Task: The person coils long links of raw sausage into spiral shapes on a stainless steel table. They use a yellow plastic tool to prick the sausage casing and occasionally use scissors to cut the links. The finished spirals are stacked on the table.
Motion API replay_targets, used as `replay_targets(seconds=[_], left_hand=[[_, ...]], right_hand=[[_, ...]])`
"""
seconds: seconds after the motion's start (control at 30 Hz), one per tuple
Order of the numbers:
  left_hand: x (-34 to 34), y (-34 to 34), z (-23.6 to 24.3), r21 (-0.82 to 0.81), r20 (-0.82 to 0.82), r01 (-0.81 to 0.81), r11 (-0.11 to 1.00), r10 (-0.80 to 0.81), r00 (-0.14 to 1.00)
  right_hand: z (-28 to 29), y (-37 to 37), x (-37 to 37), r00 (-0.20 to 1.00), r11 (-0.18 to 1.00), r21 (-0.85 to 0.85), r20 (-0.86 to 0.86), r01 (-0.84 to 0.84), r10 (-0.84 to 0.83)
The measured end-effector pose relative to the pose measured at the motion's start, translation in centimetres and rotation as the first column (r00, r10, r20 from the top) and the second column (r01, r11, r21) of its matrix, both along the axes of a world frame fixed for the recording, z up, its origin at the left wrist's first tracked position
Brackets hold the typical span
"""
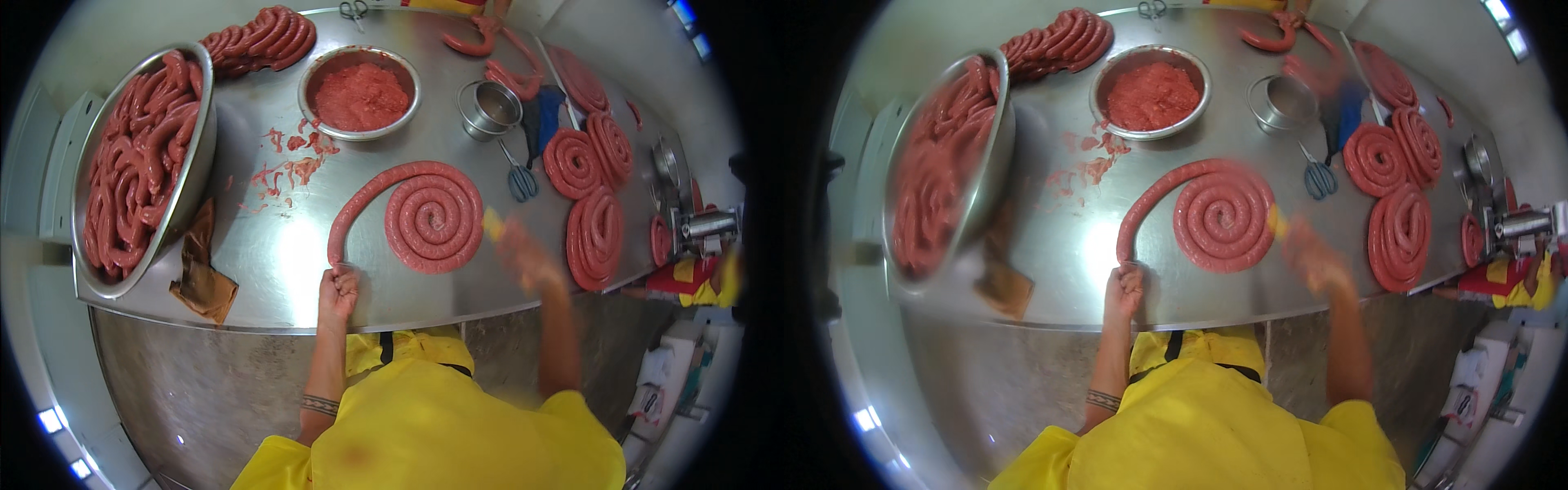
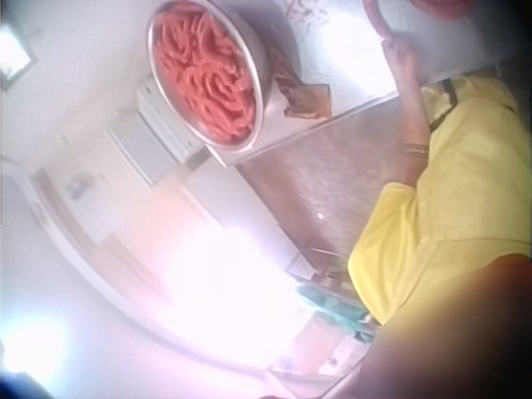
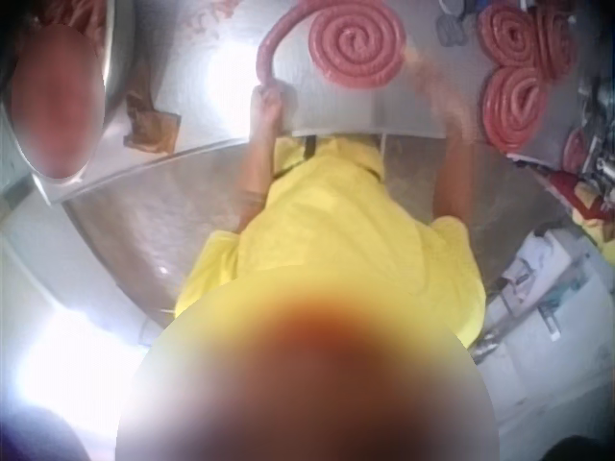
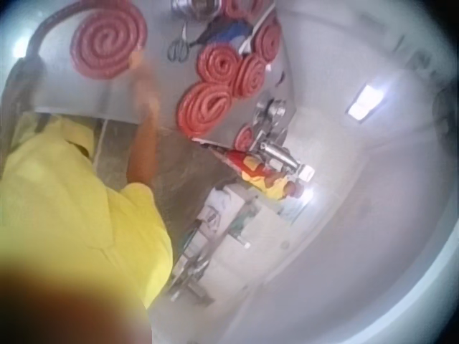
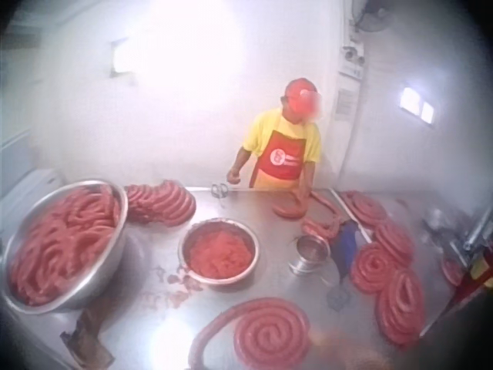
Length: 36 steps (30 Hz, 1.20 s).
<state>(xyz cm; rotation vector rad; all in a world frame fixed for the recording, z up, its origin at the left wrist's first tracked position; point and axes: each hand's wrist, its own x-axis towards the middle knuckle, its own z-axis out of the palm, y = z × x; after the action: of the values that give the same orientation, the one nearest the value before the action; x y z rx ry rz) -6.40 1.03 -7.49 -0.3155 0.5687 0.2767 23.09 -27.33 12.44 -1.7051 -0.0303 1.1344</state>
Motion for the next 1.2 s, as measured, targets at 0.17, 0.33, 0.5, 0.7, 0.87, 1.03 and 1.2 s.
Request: replay_targets(seconds=[0.17, 0.33, 0.5, 0.7, 0.87, 1.03, 1.2], left_hand=[[-2.0, 1.2, 3.2, 0.331, -0.799, 0.924, -0.19, 0.465, 0.382], [-3.3, -0.3, 7.2, 0.281, -0.371, 0.687, -0.67, 0.585, 0.721], [-3.1, 0.0, 5.1, 0.759, -0.507, 0.633, -0.151, 0.473, 0.721], [-1.5, -2.8, 1.5, 0.048, -0.569, 0.835, -0.548, 0.672, 0.473], [-0.5, -2.2, 2.9, -0.019, -0.497, 0.886, -0.464, 0.773, 0.394], [-0.7, 0.1, 2.8, 0.12, -0.613, 0.942, -0.313, 0.723, 0.318], [-3.2, 1.4, 2.6, 0.435, -0.738, 0.894, -0.109, 0.526, 0.424]], right_hand=[[-8.7, 3.9, -11.3, 0.93, 0.937, 0.042, -0.112, -0.348, 0.35], [-8.2, 21.4, -13.1, 0.116, 0.547, -0.376, 0.738, -0.748, 0.665], [-5.7, 24.4, -16.4, 0.421, 0.343, 0.245, 0.512, -0.907, 0.749], [2.3, 20.0, -12.8, 0.796, 0.808, 0.409, 0.594, -0.423, 0.116], [6.3, 12.9, -0.2, 0.992, 0.686, 0.717, -0.064, 0.125, -0.113], [-1.2, 2.1, 2.3, 0.979, 0.817, 0.569, 0.092, 0.098, -0.182], [-8.8, 8.3, -9.0, 0.701, 0.786, -0.142, 0.379, -0.601, 0.604]])
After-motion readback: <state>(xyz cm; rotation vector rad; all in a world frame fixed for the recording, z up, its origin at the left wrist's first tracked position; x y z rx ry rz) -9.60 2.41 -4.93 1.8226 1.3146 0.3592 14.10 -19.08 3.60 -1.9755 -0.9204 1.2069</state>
